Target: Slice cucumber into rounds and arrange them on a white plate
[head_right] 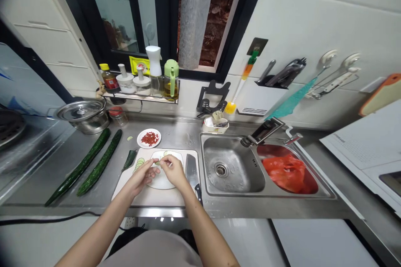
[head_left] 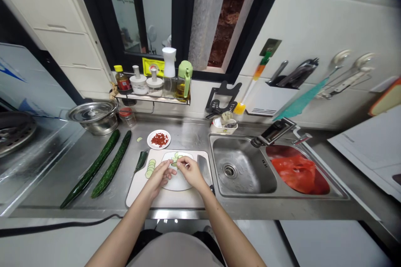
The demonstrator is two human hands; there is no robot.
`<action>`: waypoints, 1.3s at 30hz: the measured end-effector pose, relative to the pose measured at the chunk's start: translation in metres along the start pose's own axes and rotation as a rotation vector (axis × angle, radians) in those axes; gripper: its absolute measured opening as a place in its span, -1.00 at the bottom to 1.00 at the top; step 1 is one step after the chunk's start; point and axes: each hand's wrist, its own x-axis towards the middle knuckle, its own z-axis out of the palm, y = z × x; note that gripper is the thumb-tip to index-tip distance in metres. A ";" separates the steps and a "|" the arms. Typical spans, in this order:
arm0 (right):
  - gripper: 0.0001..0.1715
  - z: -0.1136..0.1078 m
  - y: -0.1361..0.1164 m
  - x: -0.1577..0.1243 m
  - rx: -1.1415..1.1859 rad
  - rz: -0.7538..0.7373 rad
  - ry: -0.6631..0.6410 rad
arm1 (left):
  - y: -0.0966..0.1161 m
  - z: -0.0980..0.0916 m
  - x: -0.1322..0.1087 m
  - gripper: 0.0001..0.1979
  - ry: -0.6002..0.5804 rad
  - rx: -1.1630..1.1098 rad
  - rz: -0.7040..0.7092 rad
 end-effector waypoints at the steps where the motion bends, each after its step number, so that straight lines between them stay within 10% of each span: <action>1: -0.80 -0.001 0.000 0.000 -0.001 -0.004 -0.005 | 0.001 0.002 0.001 -0.38 -0.007 -0.032 -0.010; 39: -0.86 0.002 0.026 -0.006 0.090 0.286 0.169 | -0.030 0.026 0.035 -0.46 0.065 0.129 0.542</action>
